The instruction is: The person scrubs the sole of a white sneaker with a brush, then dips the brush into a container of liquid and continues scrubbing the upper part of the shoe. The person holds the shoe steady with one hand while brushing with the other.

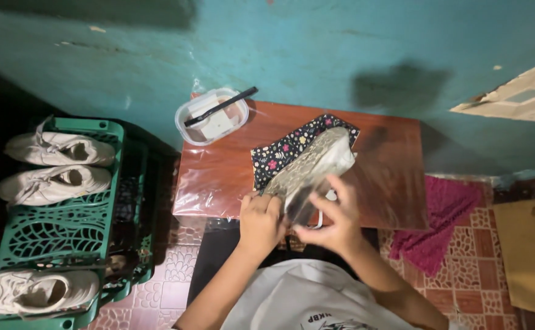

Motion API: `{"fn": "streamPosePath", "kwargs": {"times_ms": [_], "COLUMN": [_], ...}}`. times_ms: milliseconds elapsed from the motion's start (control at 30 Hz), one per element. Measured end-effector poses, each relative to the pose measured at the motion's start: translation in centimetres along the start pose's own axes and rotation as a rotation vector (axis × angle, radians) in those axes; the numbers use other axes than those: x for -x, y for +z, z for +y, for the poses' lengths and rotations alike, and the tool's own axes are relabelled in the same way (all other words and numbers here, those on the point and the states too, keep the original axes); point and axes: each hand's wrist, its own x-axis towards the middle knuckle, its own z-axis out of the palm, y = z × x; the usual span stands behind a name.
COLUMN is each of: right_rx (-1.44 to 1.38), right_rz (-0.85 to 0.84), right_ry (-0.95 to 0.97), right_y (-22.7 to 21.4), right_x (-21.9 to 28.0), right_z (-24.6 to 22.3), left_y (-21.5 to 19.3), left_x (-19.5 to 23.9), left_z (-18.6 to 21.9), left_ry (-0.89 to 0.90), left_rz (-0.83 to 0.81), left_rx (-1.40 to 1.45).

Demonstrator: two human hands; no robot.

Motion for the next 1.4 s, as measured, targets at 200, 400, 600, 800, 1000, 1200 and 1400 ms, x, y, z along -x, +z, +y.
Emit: {"fn": "streamPosePath", "kwargs": {"times_ms": [200, 400, 600, 800, 1000, 1200, 1400], "right_rx": [0.006, -0.083, -0.015, -0.012, 0.039, 0.018, -0.003], "right_rz": [-0.017, 0.041, -0.043, -0.008, 0.212, 0.088, 0.114], "right_ry": [0.138, 0.071, -0.107, 0.009, -0.013, 0.021, 0.218], "right_y": [-0.7, -0.9, -0.9, -2.0, -1.9, -0.2, -1.1], "right_x": [-1.6, -2.2, -0.8, -2.0, -4.1, -0.7, -3.7], "right_z": [0.5, 4.4, -0.8, 0.4, 8.7, 4.2, 4.8], "left_y": [0.6, 1.0, 0.9, -0.1, 0.4, 1.2, 0.5], "left_x": [0.3, 0.1, 0.8, -0.1, 0.4, 1.1, 0.1], "left_z": [0.0, -0.5, -0.2, 0.1, -0.2, -0.7, -0.3], "left_ry": [-0.012, 0.029, 0.037, 0.016, 0.018, 0.013, -0.001], "left_rz": [-0.007, 0.05, 0.063, 0.051, 0.037, 0.063, 0.061], "left_rx": [0.017, 0.028, 0.032, 0.039, 0.051, 0.03, 0.029]}}
